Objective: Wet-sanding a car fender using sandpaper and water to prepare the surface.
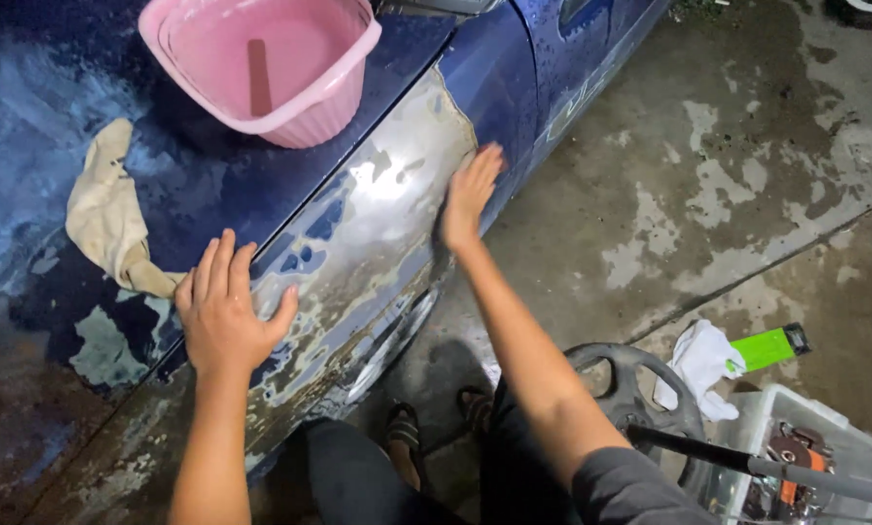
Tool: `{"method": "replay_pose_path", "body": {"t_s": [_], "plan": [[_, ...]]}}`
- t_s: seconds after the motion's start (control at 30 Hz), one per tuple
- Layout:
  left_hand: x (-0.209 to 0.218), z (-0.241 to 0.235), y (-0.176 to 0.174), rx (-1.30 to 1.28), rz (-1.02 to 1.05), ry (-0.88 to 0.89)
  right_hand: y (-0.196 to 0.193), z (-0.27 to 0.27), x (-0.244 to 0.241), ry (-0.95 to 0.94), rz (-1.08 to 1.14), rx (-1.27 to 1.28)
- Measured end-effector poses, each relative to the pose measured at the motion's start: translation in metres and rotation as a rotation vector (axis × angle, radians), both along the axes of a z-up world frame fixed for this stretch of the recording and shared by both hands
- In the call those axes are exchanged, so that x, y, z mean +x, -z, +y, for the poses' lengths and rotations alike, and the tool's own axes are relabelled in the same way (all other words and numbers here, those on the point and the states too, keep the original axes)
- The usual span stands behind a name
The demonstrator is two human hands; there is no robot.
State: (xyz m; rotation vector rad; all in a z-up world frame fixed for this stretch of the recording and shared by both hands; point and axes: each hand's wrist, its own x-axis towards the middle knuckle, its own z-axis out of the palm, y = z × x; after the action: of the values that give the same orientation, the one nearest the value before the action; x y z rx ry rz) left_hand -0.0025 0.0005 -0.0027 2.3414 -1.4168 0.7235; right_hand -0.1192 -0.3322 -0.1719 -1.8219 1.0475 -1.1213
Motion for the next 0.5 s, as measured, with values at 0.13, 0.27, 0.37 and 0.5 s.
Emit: {"method": "replay_pose_path", "body": {"t_s": [0.13, 0.27, 0.37, 0.5], "plan": [[0.001, -0.004, -0.003, -0.055, -0.013, -0.014, 0.011, 0.106, -0.006, -0.209, 0.275, -0.482], [-0.002, -0.001, 0.000, -0.086, -0.014, -0.024, -0.008, 0.020, -0.005, -0.249, 0.102, -0.493], [0.002, -0.001, -0.001, -0.049, -0.024, -0.034, -0.056, -0.050, -0.010, -0.177, 0.115, -0.279], [0.005, -0.005, -0.003, -0.053, -0.018, -0.063, -0.065, 0.046, 0.007, -0.199, 0.270, -0.528]]}}
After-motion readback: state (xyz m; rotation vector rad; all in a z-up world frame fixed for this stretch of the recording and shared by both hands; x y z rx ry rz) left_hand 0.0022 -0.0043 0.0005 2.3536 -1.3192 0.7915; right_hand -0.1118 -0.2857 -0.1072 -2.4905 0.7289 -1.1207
